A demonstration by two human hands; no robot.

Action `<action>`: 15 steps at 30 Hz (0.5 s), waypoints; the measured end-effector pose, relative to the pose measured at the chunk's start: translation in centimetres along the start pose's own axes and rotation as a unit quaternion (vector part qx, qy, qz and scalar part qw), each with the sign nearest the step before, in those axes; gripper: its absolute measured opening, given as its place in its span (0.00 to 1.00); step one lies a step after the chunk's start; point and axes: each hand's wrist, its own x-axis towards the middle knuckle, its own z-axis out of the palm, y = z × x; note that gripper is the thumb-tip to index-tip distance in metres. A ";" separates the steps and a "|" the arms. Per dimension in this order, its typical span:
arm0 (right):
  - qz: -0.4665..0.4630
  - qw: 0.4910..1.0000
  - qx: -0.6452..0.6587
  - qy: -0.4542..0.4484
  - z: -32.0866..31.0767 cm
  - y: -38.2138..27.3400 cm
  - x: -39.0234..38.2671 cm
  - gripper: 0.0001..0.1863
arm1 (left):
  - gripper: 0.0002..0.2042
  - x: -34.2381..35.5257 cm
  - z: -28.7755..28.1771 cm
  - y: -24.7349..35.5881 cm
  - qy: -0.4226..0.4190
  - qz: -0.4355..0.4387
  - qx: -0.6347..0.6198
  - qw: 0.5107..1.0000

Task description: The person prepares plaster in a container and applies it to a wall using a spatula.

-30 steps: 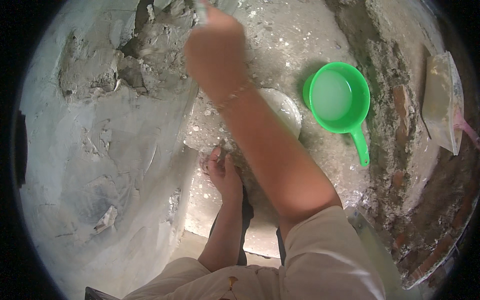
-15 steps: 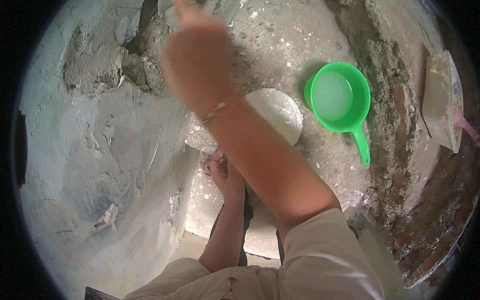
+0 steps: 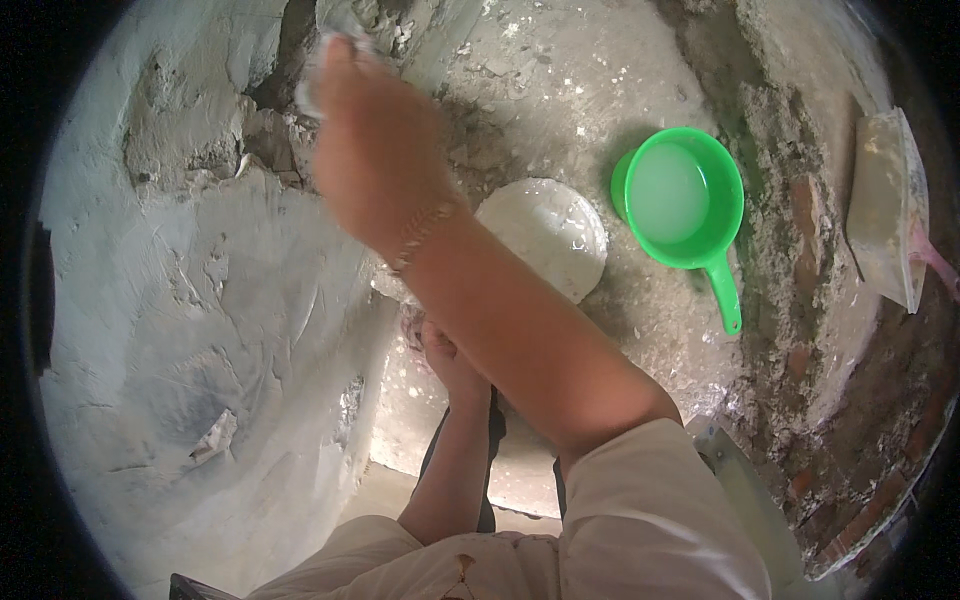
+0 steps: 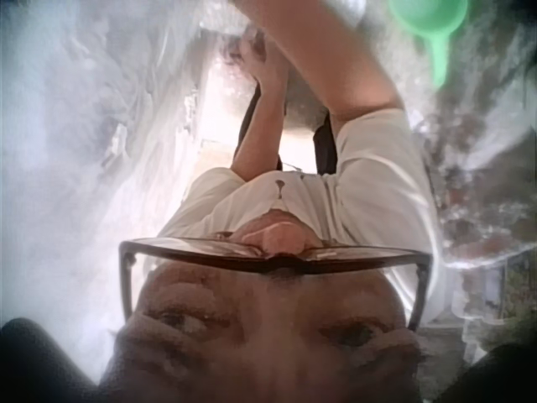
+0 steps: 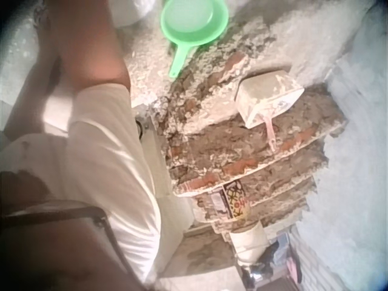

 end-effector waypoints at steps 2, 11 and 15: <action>0.005 0.999 -0.036 -0.018 -0.7 1.7 -1.3 0.22 | 0.16 0.1 -0.2 0.0 0.011 -0.010 0.009 1.000; -0.091 0.992 0.081 0.023 -4.4 2.1 3.6 0.21 | 0.17 -0.4 0.3 0.3 0.016 -0.039 0.021 0.999; -0.048 0.988 0.144 -0.033 -5.7 4.5 3.4 0.19 | 0.17 -0.1 -0.1 0.7 0.019 -0.019 0.055 0.998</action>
